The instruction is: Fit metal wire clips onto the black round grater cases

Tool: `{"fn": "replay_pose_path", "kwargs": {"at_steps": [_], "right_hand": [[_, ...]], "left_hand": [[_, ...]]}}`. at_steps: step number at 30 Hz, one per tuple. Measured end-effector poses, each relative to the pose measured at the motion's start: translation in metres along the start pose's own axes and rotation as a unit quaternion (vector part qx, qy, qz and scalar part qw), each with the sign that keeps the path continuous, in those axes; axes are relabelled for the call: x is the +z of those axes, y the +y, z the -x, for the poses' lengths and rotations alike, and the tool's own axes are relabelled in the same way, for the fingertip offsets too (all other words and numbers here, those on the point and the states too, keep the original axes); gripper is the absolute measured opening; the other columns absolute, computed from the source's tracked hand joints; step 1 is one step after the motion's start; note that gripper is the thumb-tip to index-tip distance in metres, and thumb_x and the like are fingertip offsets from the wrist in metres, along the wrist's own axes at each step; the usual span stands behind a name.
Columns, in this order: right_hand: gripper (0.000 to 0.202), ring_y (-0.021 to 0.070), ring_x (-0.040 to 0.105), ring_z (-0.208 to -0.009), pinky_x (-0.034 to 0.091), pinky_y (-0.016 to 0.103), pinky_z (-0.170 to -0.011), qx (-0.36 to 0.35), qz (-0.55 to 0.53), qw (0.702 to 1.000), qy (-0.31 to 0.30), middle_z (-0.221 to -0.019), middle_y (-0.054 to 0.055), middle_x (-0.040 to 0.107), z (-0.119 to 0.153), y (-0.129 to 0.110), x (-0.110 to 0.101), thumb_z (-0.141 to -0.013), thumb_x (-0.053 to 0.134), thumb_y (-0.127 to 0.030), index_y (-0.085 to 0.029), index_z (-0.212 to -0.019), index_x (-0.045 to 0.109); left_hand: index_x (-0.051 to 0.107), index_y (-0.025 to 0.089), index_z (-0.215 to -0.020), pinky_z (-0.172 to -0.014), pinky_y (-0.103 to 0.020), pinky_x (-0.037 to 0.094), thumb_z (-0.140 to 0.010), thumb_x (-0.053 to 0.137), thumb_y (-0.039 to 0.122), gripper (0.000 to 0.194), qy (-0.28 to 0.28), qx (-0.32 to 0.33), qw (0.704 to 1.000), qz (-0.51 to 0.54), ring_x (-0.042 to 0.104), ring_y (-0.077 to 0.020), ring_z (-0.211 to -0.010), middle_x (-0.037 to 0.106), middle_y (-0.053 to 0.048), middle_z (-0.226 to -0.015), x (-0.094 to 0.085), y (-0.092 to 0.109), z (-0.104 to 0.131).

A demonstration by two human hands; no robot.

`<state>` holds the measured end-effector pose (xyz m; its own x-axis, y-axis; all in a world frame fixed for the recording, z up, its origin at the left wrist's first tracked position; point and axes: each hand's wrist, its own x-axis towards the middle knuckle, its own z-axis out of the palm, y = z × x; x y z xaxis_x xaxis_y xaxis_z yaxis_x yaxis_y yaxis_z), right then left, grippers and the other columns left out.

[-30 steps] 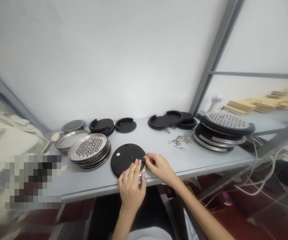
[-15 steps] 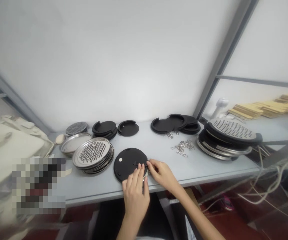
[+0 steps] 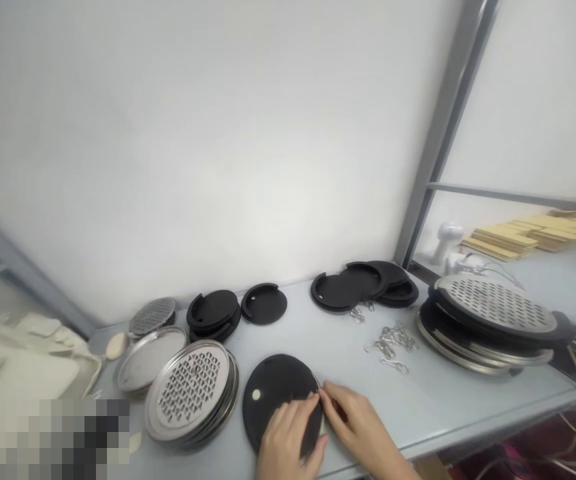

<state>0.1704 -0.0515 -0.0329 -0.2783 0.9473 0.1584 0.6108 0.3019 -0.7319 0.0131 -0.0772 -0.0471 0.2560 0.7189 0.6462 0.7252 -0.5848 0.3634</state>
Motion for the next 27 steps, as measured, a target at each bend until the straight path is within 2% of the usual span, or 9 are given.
{"fn": "replay_pose_path", "kwargs": {"at_steps": [5,9,15,19,22,27], "right_hand": [[0.032,0.0130,0.048,-0.059,0.036,0.025,-0.059,0.011,0.001,1.000,0.006,-0.065,-0.001,0.051,0.000,-0.006,-0.003,-0.098,0.032,-0.035,-0.021,-0.071,0.041],[0.032,0.0130,0.047,-0.058,0.036,0.025,-0.057,0.019,0.005,1.000,-0.001,-0.064,-0.002,0.049,0.000,-0.009,-0.005,-0.098,0.032,-0.034,-0.021,-0.069,0.038],[0.029,0.0138,0.049,-0.059,0.036,0.026,-0.058,0.013,0.012,1.000,-0.005,-0.065,-0.001,0.052,0.003,-0.007,-0.005,-0.098,0.033,-0.033,-0.021,-0.071,0.040],[0.030,0.0145,0.051,-0.061,0.037,0.026,-0.059,0.012,0.006,1.000,-0.013,-0.067,0.000,0.053,0.003,-0.006,-0.005,-0.098,0.032,-0.034,-0.021,-0.072,0.040],[0.029,0.0153,0.053,-0.062,0.037,0.026,-0.061,0.009,0.004,1.000,-0.005,-0.069,0.001,0.056,0.002,-0.004,-0.004,-0.098,0.032,-0.034,-0.021,-0.075,0.044],[0.033,0.0159,0.053,-0.061,0.038,0.026,-0.061,0.018,-0.006,1.000,0.004,-0.066,0.001,0.056,0.001,-0.001,0.000,-0.098,0.031,-0.039,-0.022,-0.073,0.045]], "left_hand": [[0.057,0.021,-0.121,-0.081,-0.031,0.050,-0.098,0.032,0.029,0.035,0.028,0.018,0.999,-0.033,0.064,-0.0175,-0.092,0.068,-0.005,-0.109,0.001,-0.001,0.005],[0.058,0.019,-0.117,-0.081,-0.028,0.050,-0.095,0.034,0.021,0.033,0.051,-0.013,0.998,0.027,0.064,-0.0171,-0.092,0.068,-0.007,-0.102,-0.003,0.005,0.000],[0.062,0.020,-0.099,-0.074,-0.027,0.048,-0.089,0.039,0.006,0.029,0.112,-0.074,0.988,0.082,0.063,-0.0157,-0.080,0.066,-0.006,-0.086,-0.013,0.008,-0.007],[0.061,0.020,-0.087,-0.066,-0.025,0.047,-0.088,0.035,0.005,0.030,0.100,-0.074,0.986,0.107,0.060,-0.0145,-0.070,0.063,-0.005,-0.075,-0.014,0.009,-0.007],[0.060,0.019,-0.085,-0.063,-0.023,0.047,-0.088,0.033,0.005,0.030,0.099,-0.063,0.986,0.117,0.059,-0.0132,-0.065,0.061,-0.004,-0.072,-0.010,0.010,-0.007],[0.060,0.019,-0.084,-0.061,-0.018,0.049,-0.086,0.034,0.003,0.031,0.139,-0.088,0.975,0.151,0.060,-0.0107,-0.062,0.060,-0.002,-0.069,-0.009,0.012,-0.008]]}}
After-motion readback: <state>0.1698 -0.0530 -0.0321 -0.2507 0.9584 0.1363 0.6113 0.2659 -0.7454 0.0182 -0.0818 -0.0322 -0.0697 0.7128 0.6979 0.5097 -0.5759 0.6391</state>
